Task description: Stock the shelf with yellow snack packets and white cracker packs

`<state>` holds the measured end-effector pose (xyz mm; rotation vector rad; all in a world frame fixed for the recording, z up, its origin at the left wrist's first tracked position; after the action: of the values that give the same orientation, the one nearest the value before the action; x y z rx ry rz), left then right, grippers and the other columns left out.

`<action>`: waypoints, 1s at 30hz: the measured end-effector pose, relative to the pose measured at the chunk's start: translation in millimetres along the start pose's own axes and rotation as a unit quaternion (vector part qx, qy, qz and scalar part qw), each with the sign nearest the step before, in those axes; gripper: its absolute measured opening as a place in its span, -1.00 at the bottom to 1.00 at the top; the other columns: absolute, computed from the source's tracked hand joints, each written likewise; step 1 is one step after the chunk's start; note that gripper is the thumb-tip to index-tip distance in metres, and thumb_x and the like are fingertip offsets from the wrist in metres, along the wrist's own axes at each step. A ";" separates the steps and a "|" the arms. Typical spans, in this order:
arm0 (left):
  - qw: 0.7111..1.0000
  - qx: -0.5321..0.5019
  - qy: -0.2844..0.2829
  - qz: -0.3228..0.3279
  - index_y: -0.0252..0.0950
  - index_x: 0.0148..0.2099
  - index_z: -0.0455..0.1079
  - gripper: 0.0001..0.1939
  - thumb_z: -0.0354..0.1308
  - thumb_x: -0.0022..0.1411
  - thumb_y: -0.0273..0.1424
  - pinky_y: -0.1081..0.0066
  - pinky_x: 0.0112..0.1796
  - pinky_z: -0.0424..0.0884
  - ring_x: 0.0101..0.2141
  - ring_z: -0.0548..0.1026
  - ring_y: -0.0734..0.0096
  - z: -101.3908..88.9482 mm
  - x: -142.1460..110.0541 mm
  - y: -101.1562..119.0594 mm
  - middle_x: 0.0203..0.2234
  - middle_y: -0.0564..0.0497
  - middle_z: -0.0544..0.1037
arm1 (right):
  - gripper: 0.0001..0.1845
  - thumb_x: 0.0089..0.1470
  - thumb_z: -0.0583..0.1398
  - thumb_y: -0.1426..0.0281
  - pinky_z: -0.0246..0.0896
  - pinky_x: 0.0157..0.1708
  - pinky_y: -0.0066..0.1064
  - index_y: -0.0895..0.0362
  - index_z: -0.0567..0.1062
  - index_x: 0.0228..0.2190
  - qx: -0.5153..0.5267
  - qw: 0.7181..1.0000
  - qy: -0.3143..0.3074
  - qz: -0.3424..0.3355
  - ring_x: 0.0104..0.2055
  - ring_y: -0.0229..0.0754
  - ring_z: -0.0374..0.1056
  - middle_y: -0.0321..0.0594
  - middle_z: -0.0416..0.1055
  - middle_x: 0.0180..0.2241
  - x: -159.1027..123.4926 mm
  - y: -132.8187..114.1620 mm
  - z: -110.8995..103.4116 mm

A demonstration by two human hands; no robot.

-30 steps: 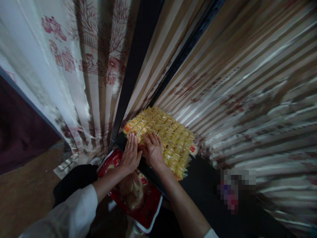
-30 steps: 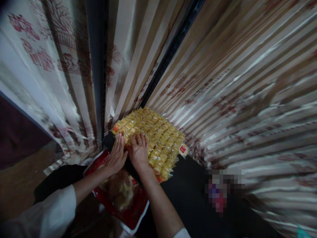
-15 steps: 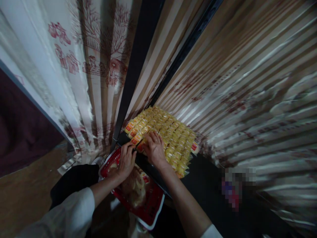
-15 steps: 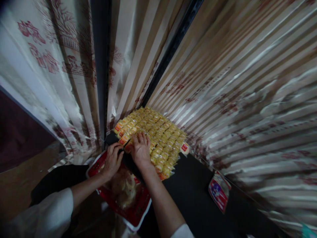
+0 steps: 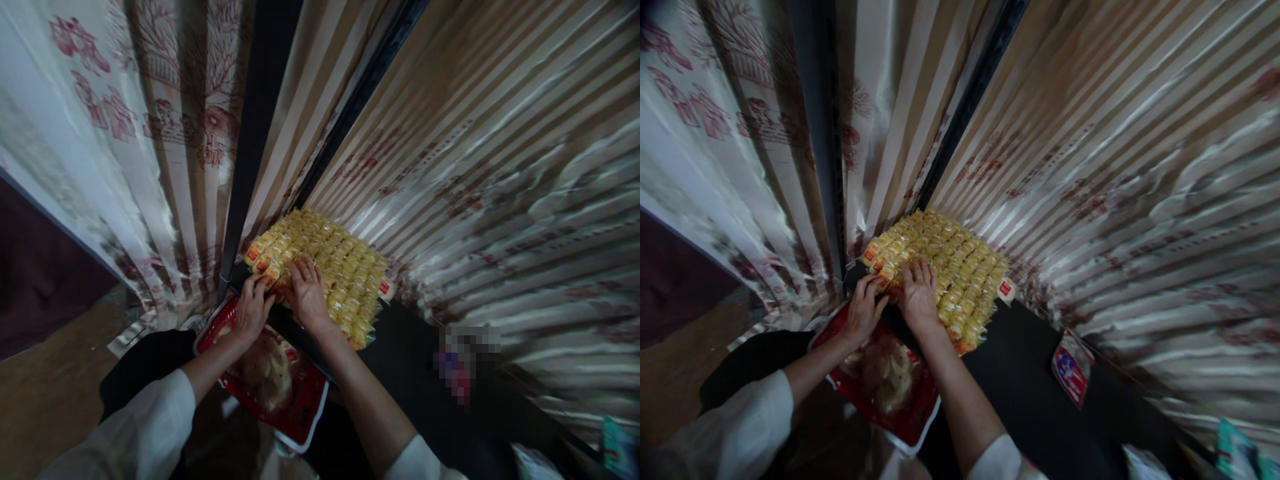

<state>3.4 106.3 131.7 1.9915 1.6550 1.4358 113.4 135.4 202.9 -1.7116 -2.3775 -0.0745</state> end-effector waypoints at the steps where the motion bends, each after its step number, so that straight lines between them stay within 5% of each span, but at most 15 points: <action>1: 1.000 0.003 0.001 -0.001 -0.27 0.10 0.20 -0.59 0.09 0.20 -0.47 0.17 -0.02 0.40 -0.01 0.35 0.17 0.9 0.0 0.2 -0.06 -0.15 0.28 | -0.44 0.09 0.16 0.34 -0.13 0.21 -0.01 0.23 0.28 0.12 0.005 1.000 0.005 0.001 0.28 0.08 -0.05 0.09 0.21 0.16 -0.2 0.3 -2.2; 5: 1.000 0.006 0.001 0.003 -0.31 0.11 0.18 -0.59 0.08 0.21 -0.47 0.15 -0.03 0.40 -0.01 0.33 0.14 3.4 -1.0 1.3 -0.05 -0.17 0.27 | -0.44 0.11 0.14 0.26 -0.09 0.20 0.01 0.18 0.26 0.12 0.046 0.995 0.084 -0.013 0.32 0.06 -0.16 0.07 0.06 0.24 -17.2 4.2 -28.1; 7: 1.000 0.004 0.000 0.009 -0.32 0.11 0.17 -0.60 0.07 0.23 -0.44 0.14 -0.03 0.39 -0.01 0.33 0.13 3.8 -1.4 1.4 -0.05 -0.18 0.27 | -0.49 0.13 0.13 0.25 0.00 0.16 -0.02 0.16 0.28 0.09 0.077 0.984 0.163 0.002 0.28 0.03 -0.03 0.06 0.15 0.19 -43.1 11.3 -47.7; 11: 1.000 -0.014 0.005 0.020 -0.31 0.10 0.17 -0.62 0.06 0.25 -0.39 0.17 -0.05 0.42 -0.02 0.33 0.14 4.7 -1.2 1.1 -0.05 -0.18 0.25 | -0.80 0.13 0.13 0.34 0.31 -0.14 -0.23 0.10 0.43 -0.19 0.131 0.934 0.310 0.118 -0.18 -0.13 0.38 -0.14 0.45 -0.27 -119.8 30.7 -63.5; 14: 1.000 -0.018 0.003 0.020 -0.31 0.10 0.17 -0.63 0.05 0.26 -0.38 0.13 -0.02 0.39 0.00 0.32 0.14 6.7 -1.1 2.1 -0.04 -0.19 0.25 | -0.83 0.15 0.11 0.35 0.35 -0.28 -0.35 0.11 0.45 -0.24 0.204 0.945 0.214 0.137 -0.31 -0.20 0.39 -0.18 0.46 -0.32 -145.3 25.6 -30.2; 19: 0.999 -0.031 0.006 0.012 -0.34 0.11 0.16 -0.63 0.00 0.29 -0.36 0.11 -0.05 0.41 0.01 0.30 0.12 9.2 -3.0 3.1 -0.02 -0.22 0.23 | -0.65 0.19 0.01 0.41 0.31 -0.03 -0.22 0.15 0.38 -0.02 0.213 0.957 0.137 0.143 -0.04 -0.11 0.35 -0.03 0.41 -0.09 -132.6 18.6 15.1; 30: 0.999 -0.034 0.021 0.020 -0.37 0.12 0.17 -0.61 0.00 0.29 -0.33 0.10 -0.02 0.34 0.03 0.26 0.13 4.6 -5.9 10.8 -0.02 -0.23 0.25 | -0.57 0.16 -0.04 0.49 0.32 0.00 -0.17 0.21 0.32 0.05 0.197 0.965 0.108 0.136 0.00 -0.07 0.33 0.05 0.37 -0.05 -118.0 15.3 20.4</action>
<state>14.4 99.3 133.2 1.9822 1.5697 1.5373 160.7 33.7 158.3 -1.7109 -1.8329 0.2284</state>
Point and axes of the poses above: each hand's wrist, its own x-axis towards the middle knuckle, its own z-axis out of the palm, y = z × x, the point moved 7 cm from there along x, towards the middle knuckle
